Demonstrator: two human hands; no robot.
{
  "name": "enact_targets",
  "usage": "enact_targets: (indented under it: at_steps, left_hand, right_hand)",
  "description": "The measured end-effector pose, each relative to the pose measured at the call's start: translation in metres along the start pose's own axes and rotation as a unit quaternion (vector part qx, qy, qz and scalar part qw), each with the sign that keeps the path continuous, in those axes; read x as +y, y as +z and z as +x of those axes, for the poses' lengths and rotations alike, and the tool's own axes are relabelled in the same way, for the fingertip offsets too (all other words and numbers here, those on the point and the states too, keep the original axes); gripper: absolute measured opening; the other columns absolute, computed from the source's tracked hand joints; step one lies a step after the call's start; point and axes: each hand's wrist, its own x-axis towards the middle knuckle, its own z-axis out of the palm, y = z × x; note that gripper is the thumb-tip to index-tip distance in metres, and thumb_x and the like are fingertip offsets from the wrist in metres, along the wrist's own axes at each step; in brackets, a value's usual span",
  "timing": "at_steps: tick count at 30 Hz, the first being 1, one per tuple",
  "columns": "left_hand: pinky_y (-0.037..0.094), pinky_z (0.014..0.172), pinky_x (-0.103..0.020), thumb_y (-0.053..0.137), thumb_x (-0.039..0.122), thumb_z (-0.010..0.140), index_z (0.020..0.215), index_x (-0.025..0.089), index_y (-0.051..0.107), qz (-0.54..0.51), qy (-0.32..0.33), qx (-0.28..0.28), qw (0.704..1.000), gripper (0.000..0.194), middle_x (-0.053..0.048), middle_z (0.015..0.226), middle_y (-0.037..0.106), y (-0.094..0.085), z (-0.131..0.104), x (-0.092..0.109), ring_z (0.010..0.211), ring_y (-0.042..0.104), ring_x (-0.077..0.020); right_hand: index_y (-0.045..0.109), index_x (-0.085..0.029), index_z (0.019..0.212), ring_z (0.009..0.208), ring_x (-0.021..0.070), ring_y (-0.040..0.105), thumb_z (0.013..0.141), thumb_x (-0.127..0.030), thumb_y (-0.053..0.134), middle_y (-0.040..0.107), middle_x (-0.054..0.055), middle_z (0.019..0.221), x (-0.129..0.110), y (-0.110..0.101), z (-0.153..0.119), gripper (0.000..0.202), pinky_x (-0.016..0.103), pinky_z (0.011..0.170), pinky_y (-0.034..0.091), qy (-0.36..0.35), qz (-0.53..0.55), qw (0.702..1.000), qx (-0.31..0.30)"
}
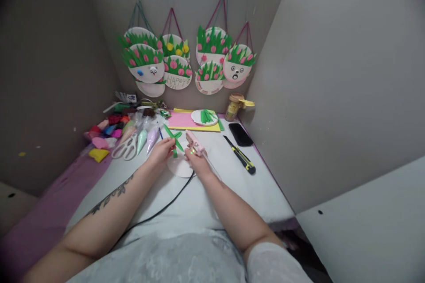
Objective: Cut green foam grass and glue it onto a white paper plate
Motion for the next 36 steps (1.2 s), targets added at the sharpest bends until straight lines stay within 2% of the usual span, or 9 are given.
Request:
enact_targets:
  at_steps: [4, 6, 9, 11, 14, 20, 24, 28, 36]
  left_hand:
    - [0.029, 0.046, -0.019, 0.079, 0.025, 0.066, 0.063, 0.016, 0.054, -0.101, -0.052, 0.002, 0.993, 0.027, 0.005, 0.053, 0.048, -0.001, 0.002, 0.004, 0.049, 0.047, -0.0067]
    - [0.033, 0.046, -0.018, 0.079, 0.023, 0.069, 0.067, 0.016, 0.055, -0.155, -0.070, -0.028, 0.985, 0.025, 0.006, 0.054, 0.049, -0.001, 0.001, 0.007, 0.049, 0.048, -0.0065]
    - [0.039, 0.049, -0.017, 0.078, 0.021, 0.072, 0.073, 0.017, 0.057, -0.227, -0.069, -0.091, 0.967, 0.021, 0.005, 0.059, 0.055, -0.003, 0.000, 0.010, 0.051, 0.052, -0.0066]
    - [0.042, 0.052, -0.018, 0.076, 0.018, 0.074, 0.075, 0.017, 0.058, -0.267, -0.062, -0.118, 0.955, 0.019, 0.005, 0.063, 0.059, -0.006, 0.000, 0.012, 0.053, 0.055, -0.0065]
    - [0.047, 0.058, -0.020, 0.073, 0.014, 0.076, 0.079, 0.017, 0.061, -0.302, -0.062, -0.132, 0.942, 0.013, 0.004, 0.066, 0.063, -0.011, 0.001, 0.014, 0.058, 0.060, -0.0085]
    - [0.051, 0.071, -0.028, 0.069, 0.013, 0.075, 0.069, 0.016, 0.063, -0.318, -0.074, -0.173, 0.929, 0.010, -0.001, 0.075, 0.070, -0.014, 0.002, 0.015, 0.080, 0.067, -0.0162]
    - [0.049, 0.070, -0.027, 0.069, 0.010, 0.071, 0.065, 0.015, 0.064, -0.299, -0.066, -0.174, 0.936, 0.009, -0.002, 0.075, 0.069, -0.011, 0.002, 0.014, 0.077, 0.066, -0.0153]
    - [0.049, 0.072, -0.026, 0.068, 0.008, 0.068, 0.063, 0.015, 0.063, -0.273, -0.054, -0.173, 0.945, 0.010, -0.002, 0.074, 0.067, -0.009, 0.001, 0.013, 0.075, 0.065, -0.0143]
    - [0.049, 0.072, -0.026, 0.067, 0.006, 0.066, 0.065, 0.015, 0.062, -0.243, -0.064, -0.168, 0.953, 0.011, -0.002, 0.077, 0.067, -0.009, 0.001, 0.011, 0.075, 0.064, -0.0139]
  right_hand:
    - [0.064, -0.016, 0.095, 0.053, 0.0110, 0.054, 0.066, -0.052, 0.071, 0.063, 0.000, 0.065, 0.006, 0.001, 0.004, 0.047, 0.021, 0.049, 0.043, -0.012, 0.059, 0.998, -0.014]
    - [0.064, -0.016, 0.093, 0.051, 0.0106, 0.054, 0.067, -0.055, 0.072, 0.065, 0.001, 0.068, 0.005, 0.000, 0.002, 0.048, 0.021, 0.048, 0.042, -0.019, 0.084, 0.996, -0.034]
    - [0.066, -0.016, 0.087, 0.052, 0.0111, 0.055, 0.066, -0.058, 0.073, 0.065, 0.002, 0.067, 0.003, -0.002, -0.002, 0.047, 0.023, 0.052, 0.044, -0.046, 0.119, 0.986, -0.106]
    - [0.067, -0.017, 0.082, 0.053, 0.0117, 0.055, 0.067, -0.058, 0.073, 0.063, 0.001, 0.062, 0.004, -0.004, -0.004, 0.044, 0.024, 0.054, 0.045, -0.064, 0.112, 0.980, -0.152]
    - [0.070, -0.017, 0.082, 0.050, 0.0119, 0.053, 0.067, -0.054, 0.075, 0.060, -0.001, 0.056, 0.006, -0.007, -0.005, 0.040, 0.025, 0.053, 0.043, -0.058, 0.059, 0.982, -0.171]
    - [0.071, -0.017, 0.082, 0.054, 0.0138, 0.055, 0.064, -0.046, 0.077, 0.061, 0.000, 0.058, -0.001, -0.005, -0.010, 0.035, 0.026, 0.053, 0.043, -0.010, 0.000, 0.990, -0.139]
    - [0.071, -0.018, 0.089, 0.053, 0.0123, 0.053, 0.067, -0.039, 0.074, 0.061, -0.003, 0.059, -0.007, -0.004, -0.013, 0.030, 0.024, 0.052, 0.042, -0.009, -0.040, 0.991, -0.128]
    - [0.071, -0.019, 0.086, 0.051, 0.0114, 0.051, 0.070, -0.038, 0.072, 0.059, -0.003, 0.059, -0.005, -0.005, -0.012, 0.025, 0.023, 0.049, 0.039, -0.028, -0.076, 0.989, -0.125]
    - [0.073, -0.022, 0.104, 0.055, 0.0125, 0.051, 0.073, -0.035, 0.069, 0.066, 0.000, 0.070, -0.004, -0.005, -0.009, 0.034, 0.024, 0.051, 0.041, -0.071, -0.069, 0.986, -0.136]
